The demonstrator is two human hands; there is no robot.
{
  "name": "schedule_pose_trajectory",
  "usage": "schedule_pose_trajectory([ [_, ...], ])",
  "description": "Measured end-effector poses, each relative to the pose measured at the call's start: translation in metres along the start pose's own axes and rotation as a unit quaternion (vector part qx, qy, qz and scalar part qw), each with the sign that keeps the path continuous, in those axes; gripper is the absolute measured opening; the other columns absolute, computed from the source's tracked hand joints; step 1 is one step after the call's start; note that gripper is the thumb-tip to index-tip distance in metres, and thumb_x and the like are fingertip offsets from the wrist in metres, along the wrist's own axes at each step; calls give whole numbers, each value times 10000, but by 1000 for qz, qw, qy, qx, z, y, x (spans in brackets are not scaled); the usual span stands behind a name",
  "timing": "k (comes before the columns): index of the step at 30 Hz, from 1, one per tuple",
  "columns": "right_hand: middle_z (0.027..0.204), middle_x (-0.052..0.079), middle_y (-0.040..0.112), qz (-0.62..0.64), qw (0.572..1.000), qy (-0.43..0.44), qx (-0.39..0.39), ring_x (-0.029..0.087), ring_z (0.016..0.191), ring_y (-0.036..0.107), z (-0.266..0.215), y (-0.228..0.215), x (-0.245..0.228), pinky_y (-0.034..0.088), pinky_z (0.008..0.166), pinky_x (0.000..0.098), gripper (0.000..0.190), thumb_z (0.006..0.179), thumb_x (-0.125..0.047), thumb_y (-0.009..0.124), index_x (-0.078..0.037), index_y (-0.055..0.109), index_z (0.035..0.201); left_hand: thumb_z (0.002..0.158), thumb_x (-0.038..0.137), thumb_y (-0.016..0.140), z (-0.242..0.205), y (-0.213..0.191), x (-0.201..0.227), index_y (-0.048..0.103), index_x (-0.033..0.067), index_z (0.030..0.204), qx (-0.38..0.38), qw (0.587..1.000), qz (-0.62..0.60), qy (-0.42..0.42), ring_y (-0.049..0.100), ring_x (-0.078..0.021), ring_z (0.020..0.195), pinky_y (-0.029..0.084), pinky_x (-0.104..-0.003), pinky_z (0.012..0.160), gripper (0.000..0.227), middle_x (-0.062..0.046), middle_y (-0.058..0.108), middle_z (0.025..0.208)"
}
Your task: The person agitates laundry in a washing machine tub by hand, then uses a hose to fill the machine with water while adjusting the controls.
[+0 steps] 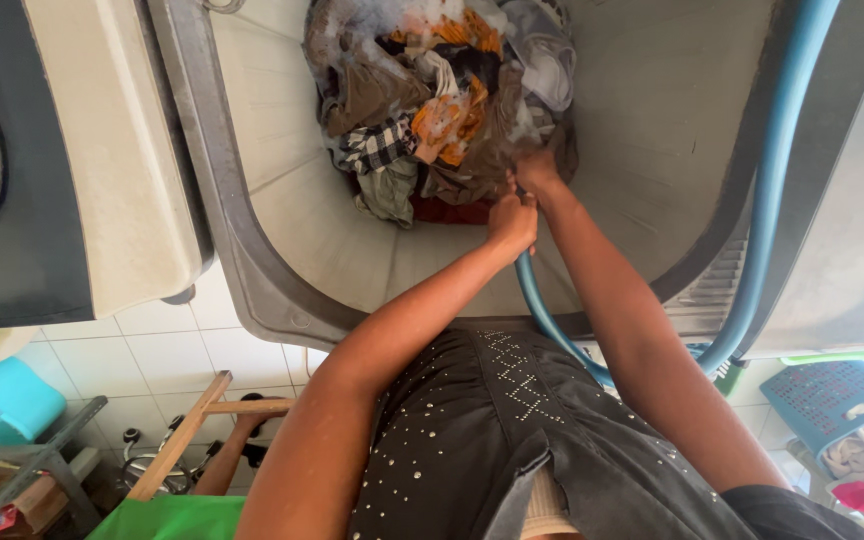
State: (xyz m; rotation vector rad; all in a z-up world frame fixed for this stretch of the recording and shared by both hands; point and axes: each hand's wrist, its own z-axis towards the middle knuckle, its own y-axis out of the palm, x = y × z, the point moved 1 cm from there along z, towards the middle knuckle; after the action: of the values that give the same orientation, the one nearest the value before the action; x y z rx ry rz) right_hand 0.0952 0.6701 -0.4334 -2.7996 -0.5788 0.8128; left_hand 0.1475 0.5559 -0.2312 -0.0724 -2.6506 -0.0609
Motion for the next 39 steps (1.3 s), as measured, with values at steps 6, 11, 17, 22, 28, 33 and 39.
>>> schedule_pose_trajectory([
  [6,808,116,744,96,993,-29,65,211,660,709,3,-22,-11,569,601,375,181,974,-161,612,-37,744,981,1064,265,458,4,0,22,80,-44,1605,-3,998,51,33,626,-295,428,533,-391,379,729,-257,715,856],
  [11,846,128,755,-394,860,-296,133,240,686,723,-15,-25,-33,584,636,389,164,914,-191,651,-119,766,1007,1006,238,478,21,9,2,254,21,1582,-18,998,50,36,600,-287,393,519,-398,354,655,-247,704,860],
  [17,752,133,715,-349,862,-329,164,232,574,695,-17,-19,-10,570,536,374,261,864,-197,675,-62,663,1087,1034,267,466,22,11,-9,257,9,1581,-33,998,51,-1,605,-280,421,530,-404,377,640,-258,706,923],
  [22,656,131,630,158,977,-44,135,212,491,603,11,-29,-4,488,423,396,186,1012,-101,516,38,635,979,1014,264,484,12,9,22,384,-53,1451,-13,996,71,60,634,-306,411,543,-410,378,550,-257,713,802],
  [28,671,100,664,122,973,-77,182,182,537,625,13,-50,5,510,472,359,267,1050,-130,542,56,667,905,1028,274,474,18,13,24,455,-97,1352,-44,993,84,72,646,-307,418,551,-408,412,493,-255,714,747],
  [33,636,118,627,188,970,-40,146,205,492,605,4,-36,-2,493,434,376,258,1038,-126,499,35,661,919,1021,275,474,23,9,15,460,-96,1328,-29,994,81,63,649,-309,420,558,-422,405,482,-219,701,774],
  [39,650,79,583,200,971,-73,112,172,473,544,-21,-31,-55,474,411,363,217,1052,-174,507,-8,644,1022,1030,275,430,11,-1,31,448,-102,1346,-15,994,71,83,626,-309,392,543,-416,390,492,-214,675,668],
])
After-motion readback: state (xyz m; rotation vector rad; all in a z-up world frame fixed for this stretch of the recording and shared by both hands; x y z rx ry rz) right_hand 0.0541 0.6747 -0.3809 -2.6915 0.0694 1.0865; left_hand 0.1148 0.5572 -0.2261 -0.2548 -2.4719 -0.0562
